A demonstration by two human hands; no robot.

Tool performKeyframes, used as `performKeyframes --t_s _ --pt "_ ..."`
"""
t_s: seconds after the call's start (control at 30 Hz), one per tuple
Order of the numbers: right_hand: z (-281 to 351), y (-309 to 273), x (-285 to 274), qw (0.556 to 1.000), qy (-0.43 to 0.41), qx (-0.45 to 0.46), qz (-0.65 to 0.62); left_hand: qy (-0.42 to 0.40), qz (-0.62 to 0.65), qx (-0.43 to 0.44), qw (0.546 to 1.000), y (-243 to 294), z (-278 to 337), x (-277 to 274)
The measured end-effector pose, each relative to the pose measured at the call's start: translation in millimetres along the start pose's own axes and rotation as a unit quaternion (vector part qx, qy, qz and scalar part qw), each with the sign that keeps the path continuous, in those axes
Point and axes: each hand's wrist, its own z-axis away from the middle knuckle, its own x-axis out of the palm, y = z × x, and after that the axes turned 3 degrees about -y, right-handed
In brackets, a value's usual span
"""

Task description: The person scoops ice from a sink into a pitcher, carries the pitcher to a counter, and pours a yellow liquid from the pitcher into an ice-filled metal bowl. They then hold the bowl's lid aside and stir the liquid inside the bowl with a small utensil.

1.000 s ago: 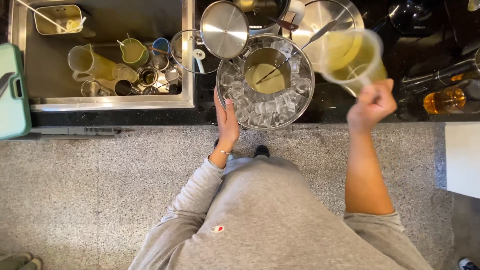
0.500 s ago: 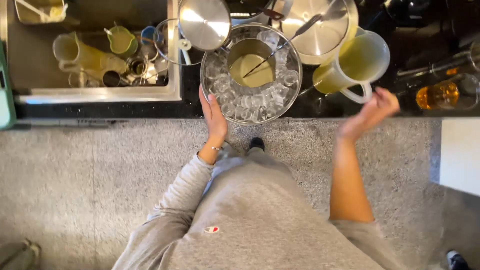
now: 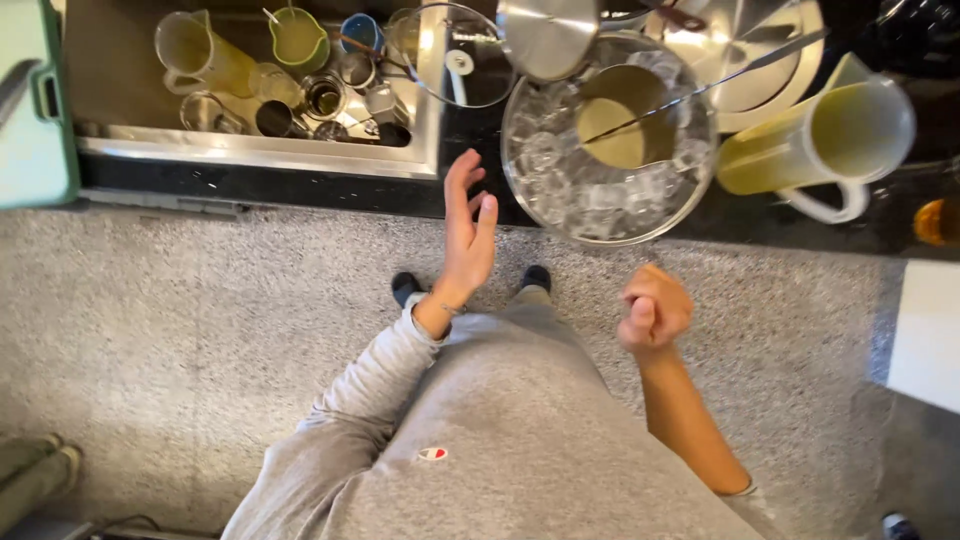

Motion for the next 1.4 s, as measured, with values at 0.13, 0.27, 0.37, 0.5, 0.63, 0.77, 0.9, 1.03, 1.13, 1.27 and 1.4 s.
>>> performKeyframes --t_s 0.13,0.27,0.37,0.5,0.63,0.77,0.9,1.03,1.13,1.27,1.4 --pt "-3.4 -22.7 58.6 0.999 0.04 0.007 0.008 -0.06 0.017 0.03 0.998 6.2 4.3 -63.4" --pt "-13.2 -56.4 116.7 0.996 0.069 -0.003 0.055 -0.133 0.04 -0.012 0.99 -2.0 7.0 -117.5" --pt "3.6 -65.0 142.7 0.992 0.112 0.027 0.044 -0.164 0.098 -0.022 0.981 -27.2 5.6 -135.9" --pt "19.7 -73.6 128.4 0.984 0.122 -0.004 0.13 -0.216 0.078 -0.006 0.973 -25.2 -3.7 -150.4" --pt "26.8 -33.1 42.0 0.921 0.276 0.082 0.261 -0.202 0.169 -0.015 0.965 -20.8 -19.9 -135.9" --pt "6.2 45.4 -57.4 0.888 0.287 0.058 0.356 -0.194 0.199 -0.04 0.96 -12.9 -29.9 -119.0" --pt "-24.2 96.3 -110.6 0.899 0.369 0.163 0.168 -0.214 0.211 -0.044 0.953 -4.3 -30.2 -81.2" --pt "-9.6 140.4 -112.6 0.901 0.305 0.292 0.1 -0.251 0.192 -0.054 0.947 3.2 -34.8 -61.6" --pt "12.4 91.5 -93.9 0.901 0.311 0.255 0.164 -0.281 0.214 -0.057 0.934 8.4 -37.7 -53.9" --pt "23.3 -27.5 -46.8 0.826 0.362 0.238 0.359 -0.312 0.202 -0.039 0.928 6.7 -53.3 -65.1" --pt "44.6 -122.2 2.4 0.829 0.296 0.254 0.402 -0.313 0.223 -0.047 0.922 -4.5 -84.9 -114.9"
